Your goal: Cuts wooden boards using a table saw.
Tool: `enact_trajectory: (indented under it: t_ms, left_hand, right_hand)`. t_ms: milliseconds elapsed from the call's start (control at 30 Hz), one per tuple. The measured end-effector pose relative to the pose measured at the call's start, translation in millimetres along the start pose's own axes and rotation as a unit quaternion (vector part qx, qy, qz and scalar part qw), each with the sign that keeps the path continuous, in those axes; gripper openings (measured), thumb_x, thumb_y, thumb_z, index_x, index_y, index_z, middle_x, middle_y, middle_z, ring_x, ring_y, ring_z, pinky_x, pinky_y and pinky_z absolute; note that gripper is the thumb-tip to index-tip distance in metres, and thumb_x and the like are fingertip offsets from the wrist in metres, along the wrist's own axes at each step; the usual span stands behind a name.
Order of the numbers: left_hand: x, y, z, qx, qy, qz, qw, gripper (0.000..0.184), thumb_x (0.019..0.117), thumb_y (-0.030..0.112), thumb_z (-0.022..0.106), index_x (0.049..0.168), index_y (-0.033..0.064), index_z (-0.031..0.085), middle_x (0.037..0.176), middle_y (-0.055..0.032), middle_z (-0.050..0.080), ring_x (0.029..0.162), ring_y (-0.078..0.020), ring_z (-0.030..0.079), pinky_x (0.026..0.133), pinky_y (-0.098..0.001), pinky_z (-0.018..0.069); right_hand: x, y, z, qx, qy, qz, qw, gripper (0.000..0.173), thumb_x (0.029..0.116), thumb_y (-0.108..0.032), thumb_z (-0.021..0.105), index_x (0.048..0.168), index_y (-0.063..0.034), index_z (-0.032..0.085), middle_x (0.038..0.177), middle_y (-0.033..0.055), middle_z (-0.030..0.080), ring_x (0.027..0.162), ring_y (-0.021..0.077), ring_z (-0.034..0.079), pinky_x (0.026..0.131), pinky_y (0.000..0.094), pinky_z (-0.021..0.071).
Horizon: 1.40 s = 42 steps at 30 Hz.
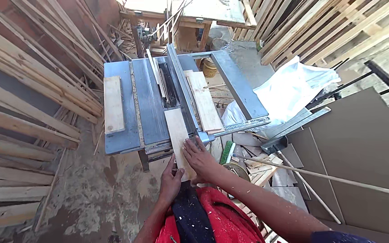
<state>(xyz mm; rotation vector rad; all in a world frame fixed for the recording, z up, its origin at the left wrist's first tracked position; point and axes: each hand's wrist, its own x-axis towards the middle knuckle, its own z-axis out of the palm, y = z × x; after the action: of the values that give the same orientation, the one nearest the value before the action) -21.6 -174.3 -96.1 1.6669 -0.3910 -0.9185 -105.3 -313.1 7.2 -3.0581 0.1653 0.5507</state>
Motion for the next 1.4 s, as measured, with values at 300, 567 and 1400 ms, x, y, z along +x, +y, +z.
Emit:
enact_trajectory:
  t_ms: [300,567,1400]
  left_hand:
    - [42,25,23,0.041,-0.021,-0.023,0.999,0.073,0.0971,0.012,0.064,0.161,0.0048,0.028,0.110,-0.0118,0.070,0.075,-0.0156,0.071,0.071,-0.0334,0.0634]
    - [-2,-8,-8,-0.029,-0.026,0.070,0.997,0.074,0.0967,0.008,0.057,0.158,-0.0070,0.019,0.119,-0.0150,0.072,0.104,-0.0187,0.072,0.096,-0.0371,0.0599]
    - [27,39,-38,-0.057,0.084,0.056,0.993,0.065,0.1011,0.008,0.055,0.159,0.0026,0.028,0.121,-0.0146,0.070,0.102,-0.0191,0.072,0.090,-0.0372,0.0611]
  right_hand:
    - [28,39,-8,-0.105,-0.045,0.003,0.993,0.134,0.0590,-0.064,0.086,0.157,0.0067,0.029,0.163,0.0237,0.033,0.156,0.0415,0.016,0.124,0.0649,-0.0040]
    - [24,24,29,0.090,0.002,-0.064,0.994,0.126,0.0658,-0.049,0.090,0.161,0.0012,0.024,0.166,0.0286,0.022,0.156,0.0432,0.018,0.126,0.0628,0.0090]
    - [49,11,-24,0.055,0.057,-0.082,0.993,0.095,0.0863,-0.039,0.076,0.161,-0.0059,0.029,0.169,0.0176,0.025,0.158,0.0309,0.017,0.129,0.0549,0.0037]
